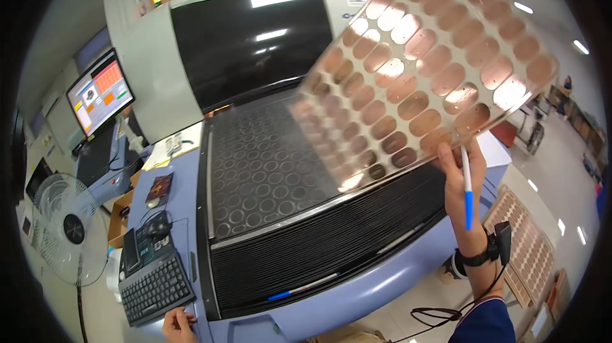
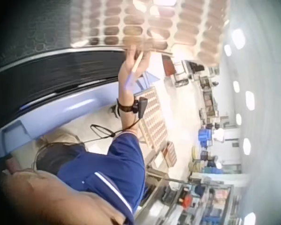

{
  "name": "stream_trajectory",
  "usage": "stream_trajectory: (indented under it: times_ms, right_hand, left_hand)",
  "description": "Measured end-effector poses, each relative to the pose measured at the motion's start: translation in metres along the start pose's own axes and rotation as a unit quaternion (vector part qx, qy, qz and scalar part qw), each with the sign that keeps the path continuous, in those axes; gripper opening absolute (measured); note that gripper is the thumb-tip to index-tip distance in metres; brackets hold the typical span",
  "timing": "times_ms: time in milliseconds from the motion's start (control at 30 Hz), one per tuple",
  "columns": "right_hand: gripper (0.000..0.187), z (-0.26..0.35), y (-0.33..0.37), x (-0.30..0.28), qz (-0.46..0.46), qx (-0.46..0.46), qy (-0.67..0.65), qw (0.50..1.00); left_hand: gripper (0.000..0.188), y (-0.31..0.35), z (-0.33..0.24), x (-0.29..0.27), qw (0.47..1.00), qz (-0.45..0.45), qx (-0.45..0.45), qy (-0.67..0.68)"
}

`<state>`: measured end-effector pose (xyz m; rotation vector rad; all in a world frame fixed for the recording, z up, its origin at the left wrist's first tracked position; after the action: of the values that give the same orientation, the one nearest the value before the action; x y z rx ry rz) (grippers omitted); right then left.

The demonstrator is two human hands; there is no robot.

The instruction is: The recorder is inspecting and marking circuit boards on a light table or testing station.

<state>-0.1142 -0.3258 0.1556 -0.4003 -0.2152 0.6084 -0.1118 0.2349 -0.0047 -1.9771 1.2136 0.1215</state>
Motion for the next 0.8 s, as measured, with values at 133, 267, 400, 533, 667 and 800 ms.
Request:
stream_trajectory:
  times_ms: [133, 267, 400, 533, 667, 800]
  right_hand:
    - [0.024, -0.02, -0.008, 0.053, 0.14, -0.057, 0.219, 0.964]
    - [0.031, -0.109, 0.011, 0.132, 0.329, -0.262, 0.361, 0.832]
    - [0.045, -0.12, 0.051, 0.158, 0.542, -0.154, 0.356, 0.746]
    - [0.068, -0.108, 0.074, 0.155, 0.561, -0.178, 0.357, 0.725]
    - [0.073, -0.105, 0.061, 0.16, 0.578, -0.117, 0.338, 0.734]
    - [0.076, -0.111, 0.063, 0.155, 0.583, -0.115, 0.334, 0.732]
  left_hand:
    - [0.022, 0.0, 0.0, 0.0, 0.998, -0.023, -0.003, 0.057]
    - [0.017, 0.007, 0.039, -0.001, 0.993, -0.032, -0.001, 0.11]
    - [0.016, 0.001, 0.013, 0.008, 0.988, -0.085, -0.014, 0.127]
    - [0.015, 0.002, 0.007, 0.004, 0.992, -0.086, -0.02, 0.094]
    - [0.015, -0.002, 0.004, 0.008, 0.992, -0.089, -0.024, 0.085]
    - [0.014, -0.009, -0.017, 0.01, 0.994, -0.062, -0.023, 0.083]
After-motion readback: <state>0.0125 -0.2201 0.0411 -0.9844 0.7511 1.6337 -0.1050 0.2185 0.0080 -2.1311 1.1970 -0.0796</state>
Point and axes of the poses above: each hand's wrist, its own y-axis away from the middle knuckle, its own x-axis out of the palm, z = x × y, the point moved 2 cm from there along -y, towards the middle knuckle, and after that the axes turned 15 degrees about x, right-handed, at the moved point
